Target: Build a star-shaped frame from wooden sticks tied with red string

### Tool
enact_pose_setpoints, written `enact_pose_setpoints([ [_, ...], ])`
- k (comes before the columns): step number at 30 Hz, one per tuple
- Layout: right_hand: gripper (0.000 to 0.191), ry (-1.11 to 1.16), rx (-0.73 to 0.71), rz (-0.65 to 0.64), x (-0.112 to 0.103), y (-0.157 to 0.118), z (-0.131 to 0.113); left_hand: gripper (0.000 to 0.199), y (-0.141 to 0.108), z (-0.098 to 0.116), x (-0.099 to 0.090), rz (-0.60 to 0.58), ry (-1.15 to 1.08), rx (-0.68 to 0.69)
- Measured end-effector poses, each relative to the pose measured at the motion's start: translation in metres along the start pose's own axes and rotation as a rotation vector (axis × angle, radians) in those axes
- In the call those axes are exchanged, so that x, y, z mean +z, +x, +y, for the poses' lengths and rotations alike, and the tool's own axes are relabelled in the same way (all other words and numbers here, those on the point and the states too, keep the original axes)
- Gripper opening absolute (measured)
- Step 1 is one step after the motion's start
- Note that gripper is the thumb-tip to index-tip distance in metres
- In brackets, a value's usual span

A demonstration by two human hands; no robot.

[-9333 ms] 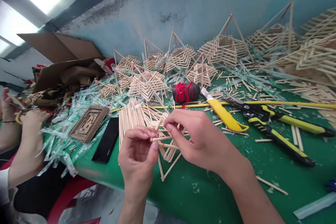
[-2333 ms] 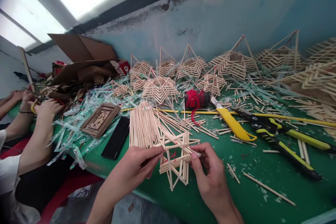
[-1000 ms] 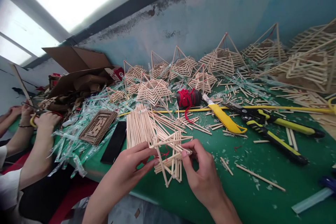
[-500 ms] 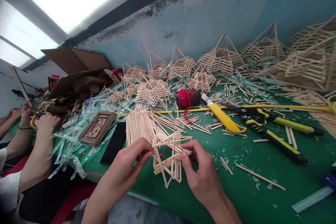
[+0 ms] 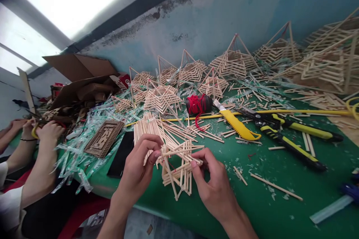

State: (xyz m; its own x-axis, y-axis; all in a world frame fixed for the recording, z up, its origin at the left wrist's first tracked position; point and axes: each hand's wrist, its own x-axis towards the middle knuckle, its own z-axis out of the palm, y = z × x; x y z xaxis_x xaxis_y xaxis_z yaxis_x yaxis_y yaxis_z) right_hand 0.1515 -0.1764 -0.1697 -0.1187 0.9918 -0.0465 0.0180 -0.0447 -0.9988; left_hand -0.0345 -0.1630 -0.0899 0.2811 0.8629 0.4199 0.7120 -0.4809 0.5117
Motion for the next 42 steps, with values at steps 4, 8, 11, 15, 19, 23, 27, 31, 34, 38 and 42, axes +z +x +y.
enact_pose_setpoints([
  [4, 0.028, -0.009, -0.016, 0.001, -0.001, 0.0, 0.001, 0.014, 0.0, -0.003, 0.005, 0.012, -0.055, 0.001],
  [8, 0.025, -0.055, -0.072, -0.048, -0.005, 0.001, 0.005, 0.016, -0.002, -0.002, 0.006, 0.033, -0.025, 0.027],
  [11, 0.024, -0.082, -0.133, -0.022, -0.007, 0.001, 0.009, 0.015, -0.003, -0.002, 0.004, 0.048, 0.013, 0.043],
  [15, 0.019, -0.139, -0.208, 0.145, -0.007, 0.0, 0.01, 0.014, -0.004, -0.003, 0.003, 0.051, 0.054, 0.054],
  [19, 0.013, -0.233, -0.488, 0.266, -0.005, 0.002, 0.002, 0.013, -0.005, -0.003, 0.003, 0.057, 0.069, 0.063],
  [23, 0.029, -0.376, -0.699, 0.191, 0.002, 0.004, -0.019, 0.012, -0.008, -0.004, 0.004, 0.068, 0.075, 0.055],
  [27, 0.038, -0.397, -0.708, 0.039, 0.017, 0.007, -0.04, 0.01, -0.009, -0.005, 0.004, 0.091, 0.081, 0.077],
  [31, 0.034, -0.364, -0.693, 0.017, 0.024, 0.011, -0.045, 0.009, -0.007, -0.003, 0.003, 0.094, 0.106, 0.092],
  [34, 0.026, -0.351, -0.628, 0.124, 0.019, 0.008, -0.041, 0.01, -0.007, -0.003, 0.001, 0.092, 0.104, 0.08],
  [38, 0.009, -0.356, -0.451, 0.242, 0.011, -0.004, -0.029, 0.011, -0.01, -0.005, 0.001, 0.087, 0.077, 0.065],
  [42, 0.012, -0.351, -0.307, 0.18, 0.015, -0.011, -0.02, 0.011, -0.009, -0.005, 0.002, 0.091, 0.083, 0.069],
])
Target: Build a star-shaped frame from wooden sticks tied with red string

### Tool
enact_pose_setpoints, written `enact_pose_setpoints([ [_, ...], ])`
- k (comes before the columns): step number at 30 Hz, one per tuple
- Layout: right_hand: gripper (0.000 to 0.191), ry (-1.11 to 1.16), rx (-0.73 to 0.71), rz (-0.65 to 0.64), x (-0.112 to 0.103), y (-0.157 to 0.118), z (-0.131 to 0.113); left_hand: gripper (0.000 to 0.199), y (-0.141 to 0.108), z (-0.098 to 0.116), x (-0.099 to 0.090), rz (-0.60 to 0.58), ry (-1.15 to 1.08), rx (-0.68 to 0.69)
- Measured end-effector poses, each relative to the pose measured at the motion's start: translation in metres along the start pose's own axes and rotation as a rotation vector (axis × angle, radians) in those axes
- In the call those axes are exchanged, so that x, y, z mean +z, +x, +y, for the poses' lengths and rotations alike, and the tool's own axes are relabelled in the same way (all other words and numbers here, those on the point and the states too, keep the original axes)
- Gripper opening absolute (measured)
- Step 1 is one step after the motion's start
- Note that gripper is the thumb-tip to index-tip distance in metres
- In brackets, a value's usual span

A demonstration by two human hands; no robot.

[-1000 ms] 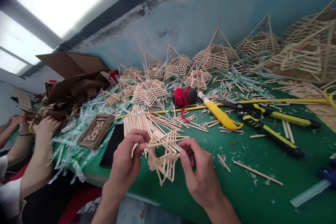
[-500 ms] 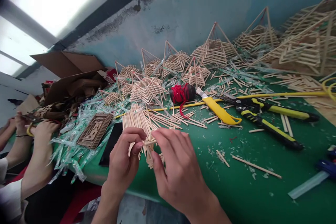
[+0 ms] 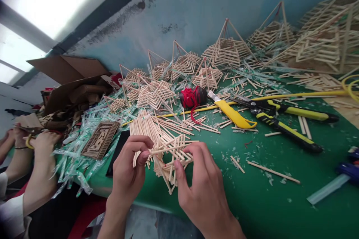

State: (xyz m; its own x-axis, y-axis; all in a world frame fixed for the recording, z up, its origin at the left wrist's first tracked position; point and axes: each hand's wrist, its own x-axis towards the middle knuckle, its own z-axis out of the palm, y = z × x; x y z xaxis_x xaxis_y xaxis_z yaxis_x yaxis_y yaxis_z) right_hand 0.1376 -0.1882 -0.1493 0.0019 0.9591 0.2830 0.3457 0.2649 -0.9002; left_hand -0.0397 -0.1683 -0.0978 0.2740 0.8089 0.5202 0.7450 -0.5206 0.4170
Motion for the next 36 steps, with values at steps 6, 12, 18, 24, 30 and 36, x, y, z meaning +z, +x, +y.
enact_pose_setpoints([
  [6, 0.013, 0.142, 0.208, -0.063, 0.008, 0.002, 0.001, 0.011, 0.001, 0.003, -0.004, -0.009, 0.047, 0.034],
  [12, 0.019, 0.44, 0.413, -0.115, 0.014, 0.003, 0.009, 0.013, -0.005, 0.002, -0.004, 0.002, 0.135, 0.022],
  [18, 0.022, 0.513, 0.429, -0.121, 0.019, 0.002, 0.015, 0.019, -0.009, 0.0, -0.009, -0.066, 0.13, -0.009],
  [24, 0.021, 0.508, 0.409, -0.097, 0.017, 0.003, 0.011, 0.019, -0.007, 0.002, -0.016, -0.115, -0.026, -0.118],
  [30, 0.019, 0.497, 0.387, -0.09, 0.016, 0.004, 0.01, 0.013, -0.008, 0.003, -0.021, -0.11, -0.143, -0.2],
  [36, 0.02, 0.507, 0.363, -0.11, 0.017, 0.004, 0.011, 0.02, -0.006, 0.004, -0.02, -0.036, -0.145, -0.13],
])
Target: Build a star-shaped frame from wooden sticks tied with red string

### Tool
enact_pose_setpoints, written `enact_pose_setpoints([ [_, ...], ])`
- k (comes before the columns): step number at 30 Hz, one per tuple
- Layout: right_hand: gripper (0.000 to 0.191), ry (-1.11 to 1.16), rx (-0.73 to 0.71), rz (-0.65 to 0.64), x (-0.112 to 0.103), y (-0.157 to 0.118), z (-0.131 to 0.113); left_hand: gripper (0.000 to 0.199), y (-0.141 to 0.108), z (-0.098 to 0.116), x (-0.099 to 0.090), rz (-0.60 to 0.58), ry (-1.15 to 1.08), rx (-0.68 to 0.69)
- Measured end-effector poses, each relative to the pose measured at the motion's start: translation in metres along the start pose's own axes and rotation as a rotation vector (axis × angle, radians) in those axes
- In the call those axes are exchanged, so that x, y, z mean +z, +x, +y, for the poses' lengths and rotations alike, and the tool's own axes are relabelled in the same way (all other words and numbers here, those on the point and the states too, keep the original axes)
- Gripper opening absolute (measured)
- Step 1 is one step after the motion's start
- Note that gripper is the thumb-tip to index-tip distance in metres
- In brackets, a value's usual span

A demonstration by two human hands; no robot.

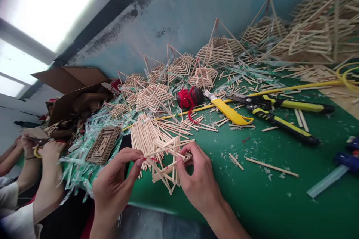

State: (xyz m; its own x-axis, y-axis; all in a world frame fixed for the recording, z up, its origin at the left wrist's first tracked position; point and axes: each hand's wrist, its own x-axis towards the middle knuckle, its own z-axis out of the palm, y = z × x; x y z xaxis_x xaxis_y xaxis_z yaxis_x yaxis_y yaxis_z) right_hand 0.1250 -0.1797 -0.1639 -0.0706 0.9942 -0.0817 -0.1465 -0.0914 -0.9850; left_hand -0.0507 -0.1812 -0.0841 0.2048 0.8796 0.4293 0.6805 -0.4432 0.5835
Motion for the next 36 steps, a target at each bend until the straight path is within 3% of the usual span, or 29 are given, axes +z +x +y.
enact_pose_setpoints([
  [9, 0.019, -0.125, -0.001, -0.086, -0.005, 0.001, -0.002, 0.024, 0.004, 0.008, -0.001, -0.007, 0.113, 0.034],
  [20, 0.02, -0.086, 0.013, 0.025, -0.002, 0.0, -0.002, 0.017, 0.0, -0.001, -0.002, -0.03, 0.124, 0.0],
  [27, 0.019, -0.126, 0.009, 0.085, -0.001, 0.004, 0.0, 0.014, 0.017, -0.022, -0.006, -0.074, 0.012, -0.08],
  [31, 0.017, -0.139, 0.005, 0.091, -0.002, 0.005, 0.002, 0.015, 0.035, -0.033, -0.008, -0.219, 0.012, -0.094],
  [36, 0.016, -0.151, 0.004, 0.118, -0.001, 0.006, 0.002, 0.021, 0.068, -0.035, -0.014, -0.608, 0.036, -0.019],
])
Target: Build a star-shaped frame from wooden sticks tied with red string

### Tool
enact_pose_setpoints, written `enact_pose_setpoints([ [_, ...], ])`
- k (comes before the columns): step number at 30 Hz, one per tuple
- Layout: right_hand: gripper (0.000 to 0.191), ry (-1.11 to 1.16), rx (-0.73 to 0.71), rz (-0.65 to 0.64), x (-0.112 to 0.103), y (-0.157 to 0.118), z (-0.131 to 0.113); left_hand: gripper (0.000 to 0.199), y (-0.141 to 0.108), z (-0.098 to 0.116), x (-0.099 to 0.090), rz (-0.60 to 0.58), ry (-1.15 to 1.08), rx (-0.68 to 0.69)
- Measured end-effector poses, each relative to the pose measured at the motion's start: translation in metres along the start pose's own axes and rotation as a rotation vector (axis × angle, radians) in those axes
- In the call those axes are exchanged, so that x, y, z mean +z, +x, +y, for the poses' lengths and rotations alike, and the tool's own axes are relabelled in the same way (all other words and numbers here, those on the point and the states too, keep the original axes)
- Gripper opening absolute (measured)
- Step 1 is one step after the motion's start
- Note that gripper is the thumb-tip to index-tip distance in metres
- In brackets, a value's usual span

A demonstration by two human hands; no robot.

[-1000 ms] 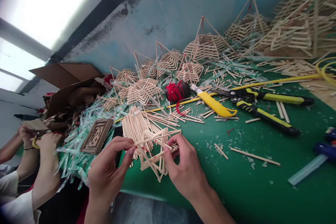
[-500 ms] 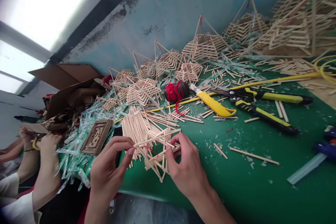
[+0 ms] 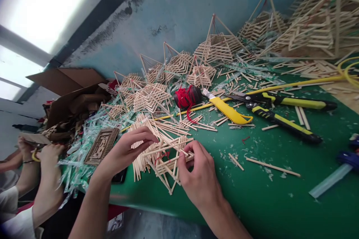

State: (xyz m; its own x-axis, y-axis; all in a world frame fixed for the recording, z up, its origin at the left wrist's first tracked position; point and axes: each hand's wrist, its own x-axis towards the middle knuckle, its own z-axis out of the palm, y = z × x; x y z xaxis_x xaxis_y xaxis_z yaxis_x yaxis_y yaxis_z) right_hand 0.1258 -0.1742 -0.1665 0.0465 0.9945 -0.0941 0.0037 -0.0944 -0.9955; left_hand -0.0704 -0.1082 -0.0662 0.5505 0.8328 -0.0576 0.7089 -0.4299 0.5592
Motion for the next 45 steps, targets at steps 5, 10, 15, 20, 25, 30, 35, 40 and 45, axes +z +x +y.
enact_pose_setpoints([
  [5, 0.016, -0.026, -0.044, 0.02, 0.001, 0.003, 0.001, 0.02, 0.034, 0.003, -0.021, -0.394, 0.07, 0.008],
  [10, 0.017, -0.021, -0.061, 0.06, 0.002, 0.005, 0.002, 0.014, 0.064, 0.009, -0.022, -0.557, 0.23, -0.078],
  [15, 0.019, 0.024, -0.04, 0.039, 0.001, 0.005, 0.003, 0.017, 0.078, 0.021, -0.013, -0.672, 0.477, -0.052],
  [20, 0.022, 0.023, -0.052, 0.063, 0.002, 0.007, 0.005, 0.013, 0.086, 0.029, -0.01, -0.788, 0.6, -0.089],
  [25, 0.021, 0.026, -0.061, 0.076, 0.002, 0.007, 0.005, 0.019, 0.083, 0.032, -0.012, -0.792, 0.637, -0.026],
  [30, 0.021, 0.035, -0.06, 0.083, 0.002, 0.006, 0.006, 0.02, 0.079, 0.035, -0.012, -0.786, 0.644, -0.02],
  [35, 0.023, 0.045, -0.053, 0.096, 0.002, 0.006, 0.006, 0.019, 0.081, 0.034, -0.014, -0.816, 0.622, -0.101],
  [40, 0.024, 0.056, -0.035, 0.108, 0.002, 0.006, 0.006, 0.017, 0.088, 0.031, -0.013, -0.838, 0.57, -0.131],
  [45, 0.024, 0.068, -0.015, 0.111, 0.002, 0.007, 0.007, 0.013, 0.091, 0.024, -0.013, -0.79, 0.518, -0.092],
])
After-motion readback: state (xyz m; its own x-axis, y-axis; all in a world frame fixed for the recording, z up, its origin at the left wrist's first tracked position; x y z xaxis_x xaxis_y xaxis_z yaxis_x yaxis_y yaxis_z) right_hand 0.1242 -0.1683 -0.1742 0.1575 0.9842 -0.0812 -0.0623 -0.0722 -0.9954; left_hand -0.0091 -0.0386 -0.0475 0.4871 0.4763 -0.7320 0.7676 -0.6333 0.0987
